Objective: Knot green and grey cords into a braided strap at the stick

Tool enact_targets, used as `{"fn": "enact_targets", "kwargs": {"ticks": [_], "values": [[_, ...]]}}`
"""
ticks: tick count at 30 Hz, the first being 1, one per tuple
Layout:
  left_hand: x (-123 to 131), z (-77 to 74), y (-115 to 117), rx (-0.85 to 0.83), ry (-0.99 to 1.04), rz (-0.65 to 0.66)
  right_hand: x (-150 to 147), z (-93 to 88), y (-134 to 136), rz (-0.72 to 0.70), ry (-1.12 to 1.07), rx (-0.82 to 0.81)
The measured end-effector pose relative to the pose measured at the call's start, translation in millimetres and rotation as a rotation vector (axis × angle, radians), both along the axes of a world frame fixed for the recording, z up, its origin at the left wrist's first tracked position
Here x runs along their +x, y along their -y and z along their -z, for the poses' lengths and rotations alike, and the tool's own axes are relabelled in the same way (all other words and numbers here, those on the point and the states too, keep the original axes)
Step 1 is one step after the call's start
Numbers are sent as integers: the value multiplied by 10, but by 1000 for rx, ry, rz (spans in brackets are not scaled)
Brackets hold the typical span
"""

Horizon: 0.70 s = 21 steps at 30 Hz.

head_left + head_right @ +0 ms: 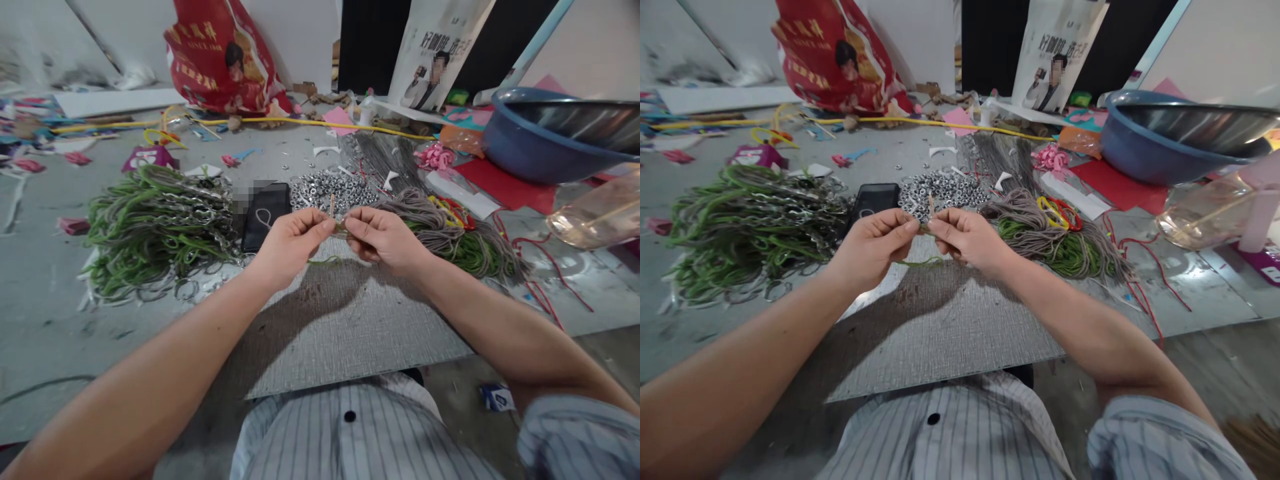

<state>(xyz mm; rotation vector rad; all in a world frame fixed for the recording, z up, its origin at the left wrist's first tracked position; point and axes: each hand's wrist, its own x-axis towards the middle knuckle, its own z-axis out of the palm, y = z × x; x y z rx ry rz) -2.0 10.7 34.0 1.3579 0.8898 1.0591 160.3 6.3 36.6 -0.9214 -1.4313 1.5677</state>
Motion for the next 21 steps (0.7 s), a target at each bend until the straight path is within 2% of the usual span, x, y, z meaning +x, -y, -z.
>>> {"fn": "enact_targets", "kwargs": {"ticks": [4,11,18,21], "values": [[-63,-80,-69,-59,205,-127,89,-3,-58,-139,36,-83],[-135,-79,-207,-133,385,-267,214,63,-136,-222,101,-208],[-151,-147,-182,-222,428,-129,228,121,-154,-244,208,-245],[-160,-177,-170,-246,442,-118,244,134,-167,-259,248,-263]]}}
